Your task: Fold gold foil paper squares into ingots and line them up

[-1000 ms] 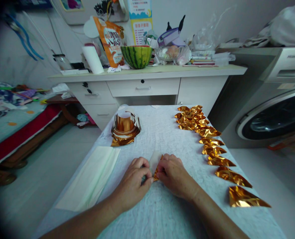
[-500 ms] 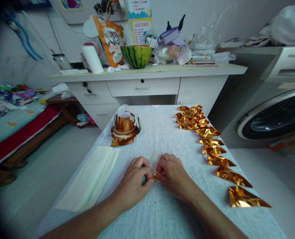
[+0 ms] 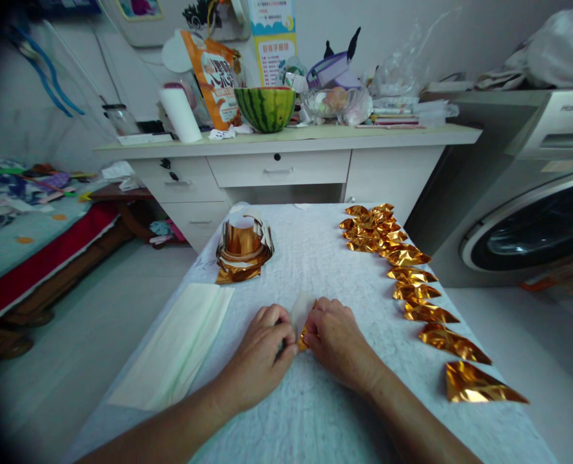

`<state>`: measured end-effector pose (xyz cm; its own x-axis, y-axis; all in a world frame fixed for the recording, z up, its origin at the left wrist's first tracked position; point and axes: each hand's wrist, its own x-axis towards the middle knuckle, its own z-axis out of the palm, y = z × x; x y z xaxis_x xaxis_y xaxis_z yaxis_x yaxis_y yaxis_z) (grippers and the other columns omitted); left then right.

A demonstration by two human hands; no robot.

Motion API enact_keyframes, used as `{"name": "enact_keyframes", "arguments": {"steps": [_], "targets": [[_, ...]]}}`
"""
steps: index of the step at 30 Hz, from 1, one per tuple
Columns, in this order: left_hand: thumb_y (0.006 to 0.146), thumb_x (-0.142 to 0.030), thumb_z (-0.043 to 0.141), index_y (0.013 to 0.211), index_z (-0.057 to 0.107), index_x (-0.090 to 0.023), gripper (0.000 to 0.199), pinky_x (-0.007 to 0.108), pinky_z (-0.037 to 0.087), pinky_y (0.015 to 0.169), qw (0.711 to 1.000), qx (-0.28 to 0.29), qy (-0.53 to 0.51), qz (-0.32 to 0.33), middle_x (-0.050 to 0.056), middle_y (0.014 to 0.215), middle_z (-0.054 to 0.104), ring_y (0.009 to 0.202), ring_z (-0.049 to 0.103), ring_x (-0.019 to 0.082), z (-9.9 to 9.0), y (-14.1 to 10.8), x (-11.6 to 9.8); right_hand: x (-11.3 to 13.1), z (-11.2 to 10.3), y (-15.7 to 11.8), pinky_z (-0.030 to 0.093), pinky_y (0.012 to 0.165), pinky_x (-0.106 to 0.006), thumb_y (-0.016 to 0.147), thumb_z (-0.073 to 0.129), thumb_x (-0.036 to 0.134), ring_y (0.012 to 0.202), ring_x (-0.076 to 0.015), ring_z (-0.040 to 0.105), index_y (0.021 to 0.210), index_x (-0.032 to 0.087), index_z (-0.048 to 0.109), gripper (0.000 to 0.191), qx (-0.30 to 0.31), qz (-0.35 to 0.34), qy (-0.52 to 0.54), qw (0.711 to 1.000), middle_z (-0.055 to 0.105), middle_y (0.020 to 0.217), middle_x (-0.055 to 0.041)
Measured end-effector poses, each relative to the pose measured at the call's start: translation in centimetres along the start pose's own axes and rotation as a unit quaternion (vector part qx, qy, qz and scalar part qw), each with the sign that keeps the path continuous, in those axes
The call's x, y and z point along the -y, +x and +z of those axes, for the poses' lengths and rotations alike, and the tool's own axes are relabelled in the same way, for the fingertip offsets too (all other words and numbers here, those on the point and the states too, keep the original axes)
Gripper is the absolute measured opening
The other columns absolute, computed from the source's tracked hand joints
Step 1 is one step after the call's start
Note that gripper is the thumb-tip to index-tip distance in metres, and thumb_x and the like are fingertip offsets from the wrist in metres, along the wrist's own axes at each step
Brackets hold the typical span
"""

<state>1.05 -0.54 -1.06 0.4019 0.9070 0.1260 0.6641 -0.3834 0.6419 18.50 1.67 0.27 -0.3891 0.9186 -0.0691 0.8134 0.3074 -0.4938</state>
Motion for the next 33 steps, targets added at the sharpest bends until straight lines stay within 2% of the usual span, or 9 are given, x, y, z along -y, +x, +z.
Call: {"name": "enact_keyframes", "arguments": {"steps": [8, 19, 24, 33], "targets": [[0.083, -0.011, 0.056, 0.076, 0.054, -0.019, 0.011, 0.037, 0.04, 0.088, 1.0, 0.015, -0.001, 0.009, 0.002, 0.096, 0.051, 0.096, 0.047, 0.02, -0.11, -0.02, 0.25, -0.05, 0.12, -0.03, 0.034, 0.073, -0.03, 0.083, 0.057, 0.013, 0.082, -0.0182, 0.05, 0.073, 0.019, 0.063, 0.013, -0.004, 0.001, -0.013, 1.0, 0.058, 0.085, -0.004], [0.079, -0.009, 0.058, 0.076, 0.052, -0.02, 0.013, 0.036, 0.039, 0.085, 1.0, 0.02, 0.002, 0.001, 0.002, 0.096, 0.052, 0.096, 0.046, 0.021, -0.16, 0.16, 0.19, -0.11, 0.21, 0.11, 0.034, 0.073, -0.029, 0.083, 0.055, 0.014, 0.082, -0.0181, 0.05, 0.072, 0.018, 0.062, 0.014, -0.005, 0.002, -0.017, 1.0, 0.058, 0.086, -0.0043], [0.078, -0.008, 0.056, 0.083, 0.052, -0.022, 0.016, 0.037, 0.039, 0.087, 1.0, 0.025, 0.01, -0.002, 0.002, 0.097, 0.052, 0.097, 0.045, 0.022, -0.09, 0.23, 0.25, -0.09, 0.25, 0.17, 0.034, 0.073, -0.03, 0.083, 0.055, 0.013, 0.082, -0.0185, 0.051, 0.072, 0.019, 0.062, 0.014, -0.001, 0.003, -0.018, 1.0, 0.058, 0.085, -0.0045], [0.08, -0.008, 0.055, 0.085, 0.053, -0.023, 0.016, 0.038, 0.037, 0.09, 0.999, 0.031, 0.011, -0.006, 0.002, 0.1, 0.051, 0.099, 0.044, 0.022, -0.06, 0.18, 0.13, -0.43, 0.33, 0.31, 0.033, 0.071, -0.029, 0.078, 0.061, 0.014, 0.08, -0.0178, 0.05, 0.074, 0.019, 0.059, 0.007, -0.011, 0.004, 0.001, 1.0, 0.057, 0.083, -0.0029]]}}
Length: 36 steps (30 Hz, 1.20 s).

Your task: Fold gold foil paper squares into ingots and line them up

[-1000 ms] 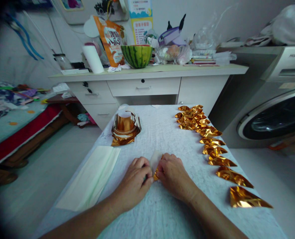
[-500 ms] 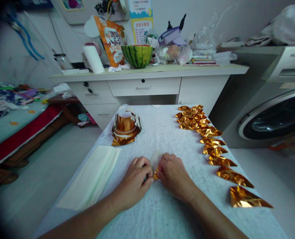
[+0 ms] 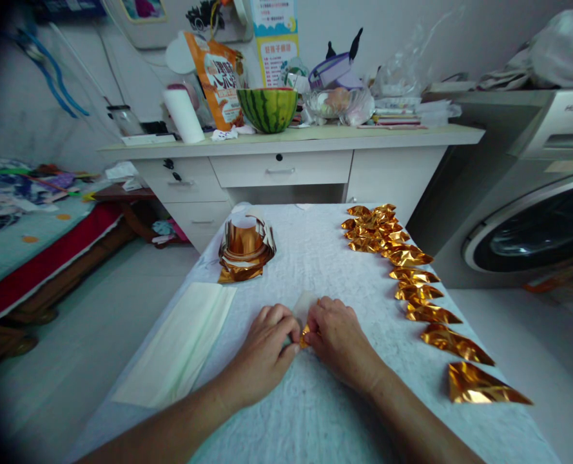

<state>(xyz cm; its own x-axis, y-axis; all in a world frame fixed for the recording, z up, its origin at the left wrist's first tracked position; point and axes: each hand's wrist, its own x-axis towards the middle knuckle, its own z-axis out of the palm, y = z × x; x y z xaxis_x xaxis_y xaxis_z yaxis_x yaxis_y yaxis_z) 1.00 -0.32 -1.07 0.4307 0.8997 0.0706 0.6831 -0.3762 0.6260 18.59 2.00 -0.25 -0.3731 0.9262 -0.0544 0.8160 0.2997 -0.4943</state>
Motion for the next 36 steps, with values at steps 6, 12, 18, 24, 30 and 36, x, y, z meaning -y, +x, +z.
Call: {"name": "enact_keyframes", "arguments": {"steps": [6, 12, 18, 24, 30, 36], "targets": [[0.078, -0.007, 0.055, 0.084, 0.053, -0.022, 0.016, 0.038, 0.037, 0.09, 1.0, -0.002, -0.002, -0.002, 0.002, 0.1, 0.051, 0.099, 0.045, 0.022, 0.1, 0.1, 0.1, -0.1, 0.1, -0.1, 0.034, 0.074, -0.03, 0.082, 0.057, 0.014, 0.082, -0.0186, 0.05, 0.075, 0.019, 0.062, 0.01, 0.011, -0.01, -0.01, 1.0, 0.057, 0.087, -0.0045], [0.078, -0.008, 0.056, 0.083, 0.053, -0.022, 0.015, 0.038, 0.038, 0.088, 1.0, -0.005, -0.002, -0.006, 0.002, 0.1, 0.051, 0.099, 0.045, 0.022, 0.1, 0.0, 0.0, -0.2, -0.5, -0.5, 0.035, 0.076, -0.032, 0.084, 0.057, 0.017, 0.085, -0.0198, 0.048, 0.083, 0.02, 0.06, 0.004, 0.031, -0.05, -0.019, 0.998, 0.057, 0.091, -0.0052], [0.077, -0.007, 0.055, 0.083, 0.053, -0.022, 0.017, 0.038, 0.038, 0.088, 1.0, -0.001, 0.003, -0.01, 0.002, 0.1, 0.051, 0.098, 0.044, 0.022, 0.0, 0.1, -0.2, -0.1, -0.3, -0.6, 0.034, 0.075, -0.032, 0.083, 0.064, 0.027, 0.086, -0.0209, 0.048, 0.081, 0.021, 0.059, 0.008, 0.024, -0.042, -0.029, 0.998, 0.055, 0.091, -0.005], [0.077, -0.007, 0.055, 0.082, 0.052, -0.022, 0.017, 0.038, 0.038, 0.088, 1.0, -0.001, 0.01, -0.01, 0.002, 0.1, 0.051, 0.098, 0.044, 0.022, 0.0, 0.1, -0.2, 0.1, 0.0, -0.6, 0.033, 0.074, -0.032, 0.081, 0.065, 0.027, 0.085, -0.0208, 0.048, 0.08, 0.021, 0.058, 0.009, 0.015, -0.028, -0.021, 0.999, 0.055, 0.09, -0.0041], [0.078, -0.008, 0.055, 0.082, 0.051, -0.022, 0.015, 0.038, 0.039, 0.087, 1.0, 0.003, 0.014, -0.017, 0.002, 0.1, 0.051, 0.099, 0.044, 0.023, -0.1, 0.2, -0.3, 0.1, -0.3, -0.6, 0.034, 0.076, -0.032, 0.079, 0.064, 0.021, 0.085, -0.0203, 0.048, 0.084, 0.021, 0.055, 0.011, 0.018, -0.008, -0.002, 1.0, 0.057, 0.092, -0.004], [0.077, -0.006, 0.054, 0.083, 0.051, -0.022, 0.017, 0.037, 0.039, 0.087, 1.0, -0.005, 0.01, -0.006, 0.002, 0.1, 0.051, 0.098, 0.044, 0.022, 0.2, 0.1, -0.1, 0.4, -1.0, -0.5, 0.035, 0.078, -0.031, 0.077, 0.059, 0.009, 0.087, -0.0193, 0.049, 0.09, 0.022, 0.055, 0.019, 0.037, -0.007, 0.023, 0.999, 0.058, 0.094, -0.0031]]}}
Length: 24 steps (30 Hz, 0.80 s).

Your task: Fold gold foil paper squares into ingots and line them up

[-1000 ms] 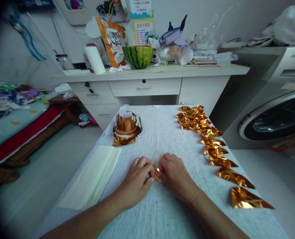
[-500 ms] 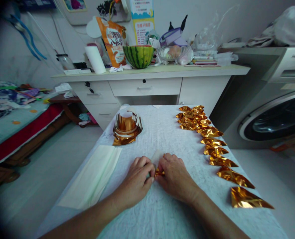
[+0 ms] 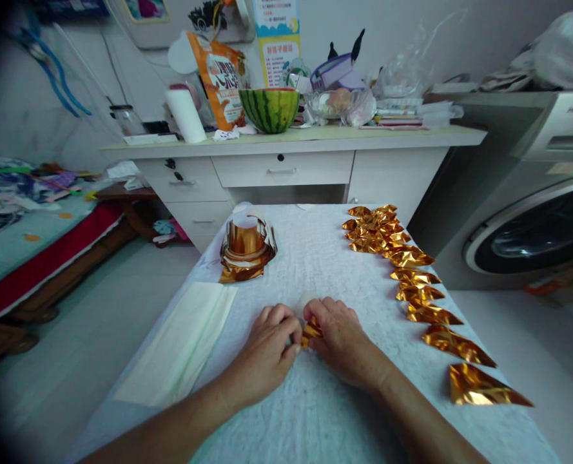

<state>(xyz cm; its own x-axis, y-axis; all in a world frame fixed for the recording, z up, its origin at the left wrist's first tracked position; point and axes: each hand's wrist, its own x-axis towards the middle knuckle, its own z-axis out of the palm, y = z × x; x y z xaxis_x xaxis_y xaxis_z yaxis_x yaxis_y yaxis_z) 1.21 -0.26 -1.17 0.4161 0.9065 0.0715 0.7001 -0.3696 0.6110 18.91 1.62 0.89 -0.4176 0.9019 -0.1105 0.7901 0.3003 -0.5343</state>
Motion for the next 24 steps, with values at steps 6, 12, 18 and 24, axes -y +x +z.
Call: {"name": "enact_keyframes", "arguments": {"steps": [6, 12, 18, 24], "targets": [[0.077, -0.006, 0.054, 0.083, 0.051, -0.022, 0.018, 0.037, 0.038, 0.086, 1.0, -0.002, -0.002, 0.001, 0.002, 0.099, 0.051, 0.098, 0.045, 0.022, 0.0, -0.1, 0.0, -0.1, -0.4, 0.1, 0.036, 0.083, -0.033, 0.08, 0.058, 0.008, 0.093, -0.0199, 0.051, 0.102, 0.025, 0.058, 0.027, 0.017, -0.009, 0.023, 1.0, 0.058, 0.097, -0.0026], [0.076, -0.006, 0.055, 0.083, 0.051, -0.022, 0.018, 0.037, 0.038, 0.086, 1.0, -0.002, -0.005, -0.002, 0.002, 0.099, 0.051, 0.098, 0.045, 0.022, 0.0, 0.0, 0.0, -0.6, -0.4, 0.1, 0.038, 0.083, -0.033, 0.077, 0.049, -0.003, 0.091, -0.0189, 0.052, 0.106, 0.026, 0.058, 0.042, 0.022, -0.032, 0.017, 0.999, 0.058, 0.096, -0.0024], [0.076, -0.006, 0.055, 0.083, 0.053, -0.022, 0.017, 0.036, 0.037, 0.087, 1.0, -0.016, -0.023, 0.004, 0.002, 0.099, 0.052, 0.098, 0.045, 0.021, 0.0, -0.2, 0.2, -1.4, -0.8, -0.2, 0.04, 0.079, -0.03, 0.072, 0.045, -0.003, 0.086, -0.0169, 0.052, 0.104, 0.024, 0.055, 0.043, 0.013, -0.058, 0.079, 0.995, 0.057, 0.091, -0.001], [0.076, -0.007, 0.055, 0.084, 0.056, -0.021, 0.017, 0.036, 0.037, 0.088, 0.999, -0.017, -0.027, 0.015, 0.002, 0.097, 0.053, 0.098, 0.045, 0.022, -0.1, -0.1, 0.2, -2.8, -0.8, 0.4, 0.043, 0.069, -0.027, 0.073, 0.039, 0.003, 0.074, -0.0144, 0.052, 0.087, 0.021, 0.05, 0.025, -0.016, -0.031, 0.244, 0.969, 0.055, 0.079, 0.0007]]}}
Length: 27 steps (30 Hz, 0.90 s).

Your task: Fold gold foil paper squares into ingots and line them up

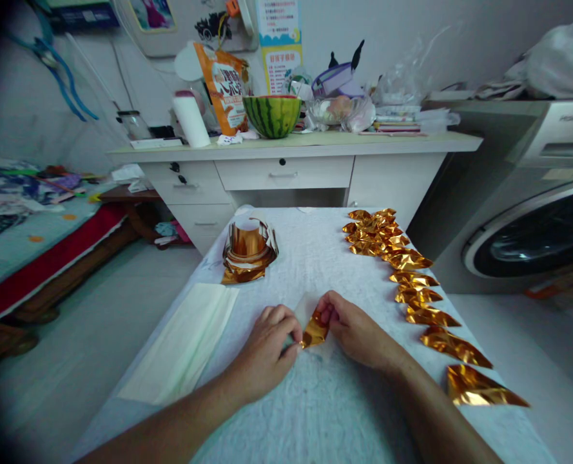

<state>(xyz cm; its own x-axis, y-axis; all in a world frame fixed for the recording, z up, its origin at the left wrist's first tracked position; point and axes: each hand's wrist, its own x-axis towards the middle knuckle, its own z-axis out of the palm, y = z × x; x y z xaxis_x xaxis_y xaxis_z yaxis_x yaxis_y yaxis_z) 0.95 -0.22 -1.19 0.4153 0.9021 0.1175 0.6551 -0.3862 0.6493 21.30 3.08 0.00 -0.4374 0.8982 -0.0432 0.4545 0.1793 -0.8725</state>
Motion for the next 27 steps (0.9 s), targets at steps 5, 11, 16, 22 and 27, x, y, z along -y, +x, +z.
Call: {"name": "enact_keyframes", "arguments": {"steps": [5, 11, 16, 22, 27], "targets": [[0.077, -0.008, 0.057, 0.084, 0.057, -0.021, 0.015, 0.036, 0.037, 0.087, 1.0, 0.002, -0.002, 0.001, 0.002, 0.096, 0.053, 0.098, 0.046, 0.022, 0.0, 0.2, 0.0, -1.0, 0.2, 0.7, 0.041, 0.066, -0.03, 0.084, 0.04, 0.017, 0.071, -0.0174, 0.052, 0.084, 0.021, 0.052, 0.012, -0.162, 0.014, -0.121, 0.979, 0.056, 0.076, -0.0012], [0.081, -0.019, 0.065, 0.082, 0.059, -0.021, 0.007, 0.036, 0.037, 0.086, 1.0, -0.004, -0.009, -0.003, 0.002, 0.094, 0.054, 0.097, 0.046, 0.022, 0.1, 0.3, 0.1, -2.1, 0.1, 0.8, 0.041, 0.077, -0.036, 0.084, 0.052, 0.027, 0.083, -0.0242, 0.054, 0.083, 0.017, 0.063, 0.015, -0.171, 0.012, -0.29, 0.942, 0.058, 0.085, -0.0085], [0.079, -0.016, 0.066, 0.081, 0.058, -0.02, 0.009, 0.036, 0.037, 0.085, 1.0, -0.013, -0.006, 0.002, 0.001, 0.093, 0.053, 0.096, 0.046, 0.022, 0.3, 0.3, 0.1, -2.1, 0.8, 1.0, 0.04, 0.077, -0.035, 0.08, 0.063, 0.028, 0.084, -0.0244, 0.053, 0.088, 0.017, 0.065, 0.014, -0.148, 0.019, -0.324, 0.934, 0.058, 0.089, -0.0087], [0.077, -0.014, 0.065, 0.079, 0.055, -0.02, 0.012, 0.036, 0.037, 0.085, 1.0, -0.022, 0.004, 0.002, 0.002, 0.093, 0.052, 0.096, 0.046, 0.022, 0.2, 0.2, 0.0, -1.6, 1.6, 1.3, 0.038, 0.076, -0.035, 0.077, 0.063, 0.02, 0.085, -0.0241, 0.053, 0.085, 0.018, 0.066, 0.008, -0.142, 0.041, -0.31, 0.939, 0.059, 0.089, -0.0077], [0.076, -0.014, 0.065, 0.078, 0.054, -0.021, 0.014, 0.037, 0.038, 0.085, 1.0, -0.025, 0.014, -0.004, 0.001, 0.094, 0.052, 0.096, 0.047, 0.022, 0.3, 0.3, -0.1, -1.4, 1.7, 1.5, 0.038, 0.075, -0.034, 0.073, 0.063, 0.017, 0.082, -0.023, 0.053, 0.079, 0.018, 0.062, 0.005, -0.138, 0.043, -0.285, 0.948, 0.06, 0.083, -0.0057]]}}
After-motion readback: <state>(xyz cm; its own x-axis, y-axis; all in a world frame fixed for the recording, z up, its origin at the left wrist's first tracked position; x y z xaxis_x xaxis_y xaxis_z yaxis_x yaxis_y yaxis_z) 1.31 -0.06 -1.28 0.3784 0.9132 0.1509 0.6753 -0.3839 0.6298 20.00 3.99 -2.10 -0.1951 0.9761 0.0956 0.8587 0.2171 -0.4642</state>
